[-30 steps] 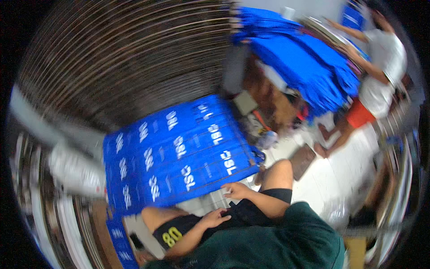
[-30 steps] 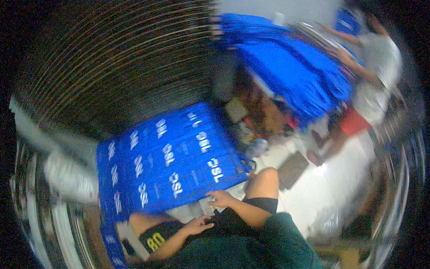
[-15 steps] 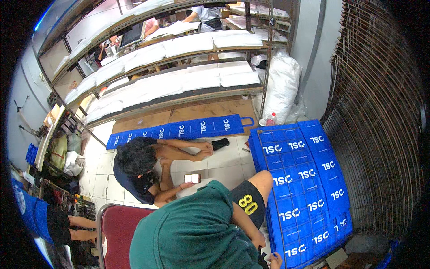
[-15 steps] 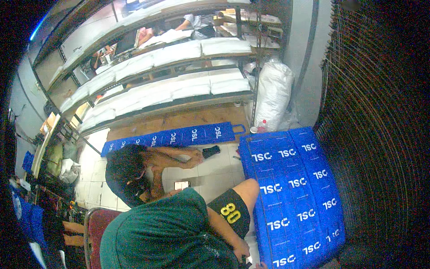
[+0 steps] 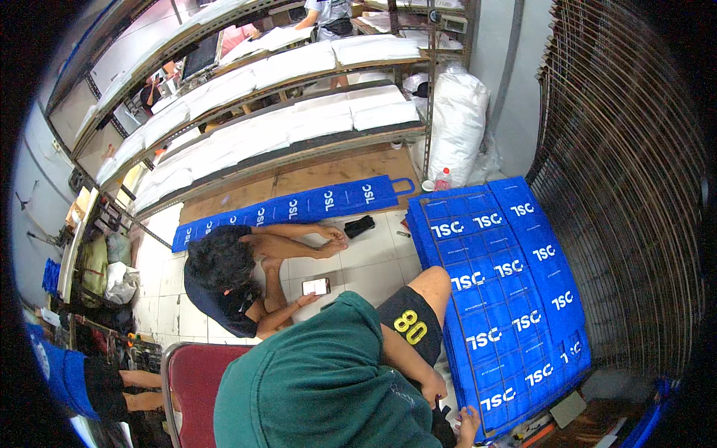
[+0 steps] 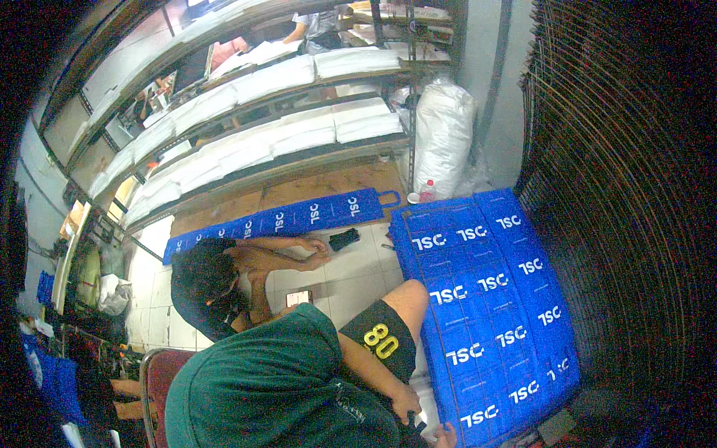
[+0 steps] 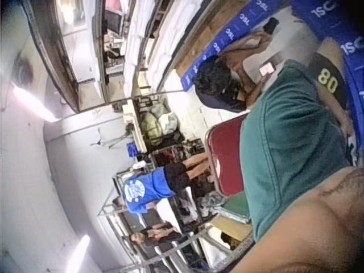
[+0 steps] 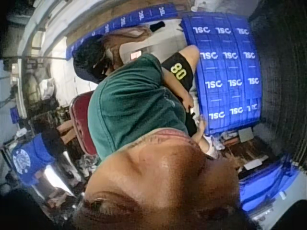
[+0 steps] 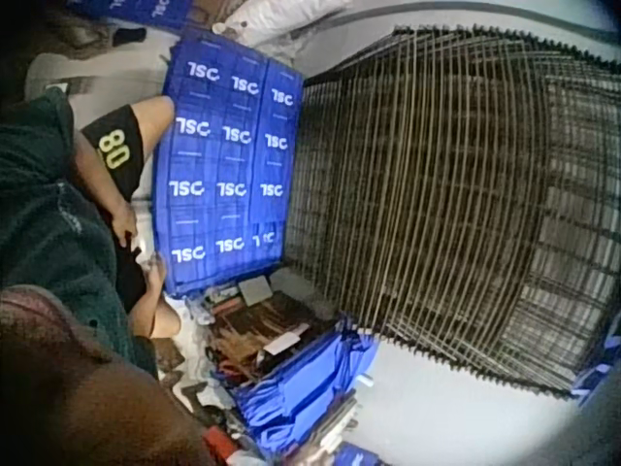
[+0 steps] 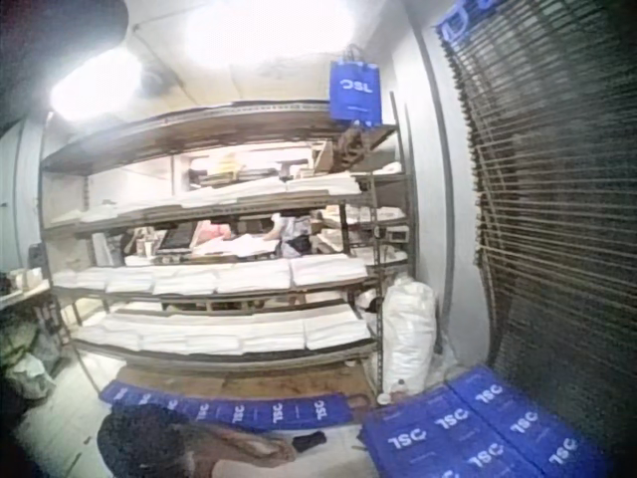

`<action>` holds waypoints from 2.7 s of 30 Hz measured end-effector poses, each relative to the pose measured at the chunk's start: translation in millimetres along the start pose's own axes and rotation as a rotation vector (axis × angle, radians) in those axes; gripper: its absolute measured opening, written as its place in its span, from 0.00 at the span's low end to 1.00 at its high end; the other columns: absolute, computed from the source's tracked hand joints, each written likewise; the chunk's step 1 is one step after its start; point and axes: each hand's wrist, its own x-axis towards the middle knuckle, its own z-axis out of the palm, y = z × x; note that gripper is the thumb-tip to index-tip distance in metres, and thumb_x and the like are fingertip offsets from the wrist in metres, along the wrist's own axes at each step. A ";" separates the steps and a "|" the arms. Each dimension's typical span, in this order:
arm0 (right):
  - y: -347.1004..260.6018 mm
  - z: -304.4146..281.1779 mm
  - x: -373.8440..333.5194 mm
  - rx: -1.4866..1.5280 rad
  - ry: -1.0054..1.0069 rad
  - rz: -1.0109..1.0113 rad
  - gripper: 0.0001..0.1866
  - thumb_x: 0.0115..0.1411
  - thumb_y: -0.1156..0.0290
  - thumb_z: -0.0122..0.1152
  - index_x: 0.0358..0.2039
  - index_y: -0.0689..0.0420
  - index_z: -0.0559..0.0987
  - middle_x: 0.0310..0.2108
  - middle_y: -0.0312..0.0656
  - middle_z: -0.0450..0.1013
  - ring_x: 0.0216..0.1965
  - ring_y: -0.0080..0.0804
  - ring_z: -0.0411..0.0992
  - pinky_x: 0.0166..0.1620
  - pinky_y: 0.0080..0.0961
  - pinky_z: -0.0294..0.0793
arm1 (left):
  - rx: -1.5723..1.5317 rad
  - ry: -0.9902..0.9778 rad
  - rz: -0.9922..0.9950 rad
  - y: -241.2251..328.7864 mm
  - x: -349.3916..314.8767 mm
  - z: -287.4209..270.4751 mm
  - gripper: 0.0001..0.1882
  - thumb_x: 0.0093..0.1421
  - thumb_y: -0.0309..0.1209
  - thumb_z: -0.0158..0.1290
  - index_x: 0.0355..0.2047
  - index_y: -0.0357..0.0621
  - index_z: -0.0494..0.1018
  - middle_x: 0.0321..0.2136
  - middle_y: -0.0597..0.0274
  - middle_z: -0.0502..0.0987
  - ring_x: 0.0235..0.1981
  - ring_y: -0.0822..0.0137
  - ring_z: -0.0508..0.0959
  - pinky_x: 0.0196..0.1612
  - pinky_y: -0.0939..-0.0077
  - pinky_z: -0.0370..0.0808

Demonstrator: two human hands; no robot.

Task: The person folds blue tote bags with 'TSC' branding and stacks them on a table. The person repeatedly picks up a bag, folds it, and places it on a growing pile while a coworker works in the background.

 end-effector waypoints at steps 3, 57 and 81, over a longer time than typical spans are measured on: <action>7.6 1.8 -3.2 -0.016 0.034 0.007 0.24 0.52 0.60 0.61 0.48 0.53 0.67 0.28 0.39 0.71 0.24 0.27 0.70 0.19 0.24 0.67 | 0.014 0.003 -0.009 -1.3 1.8 3.6 0.31 0.48 0.54 0.52 0.42 0.39 0.69 0.35 0.44 0.74 0.40 0.47 0.73 0.42 0.56 0.69; 12.4 23.0 4.3 -0.279 0.082 -0.161 0.44 0.42 0.38 0.61 0.53 0.55 0.66 0.42 0.49 0.72 0.44 0.44 0.70 0.48 0.35 0.68 | 0.991 0.529 0.323 49.3 -5.8 30.9 0.20 0.52 0.36 0.44 0.47 0.55 0.67 0.26 0.69 0.70 0.24 0.71 0.73 0.28 0.60 0.70; -205.3 -239.3 -292.9 0.319 0.841 -0.980 0.27 0.52 0.62 0.62 0.50 0.57 0.67 0.36 0.39 0.71 0.37 0.25 0.70 0.42 0.26 0.71 | -0.744 0.874 -0.469 -57.6 -52.7 -140.5 0.35 0.51 0.35 0.59 0.54 0.37 0.55 0.21 0.63 0.71 0.19 0.76 0.69 0.18 0.84 0.65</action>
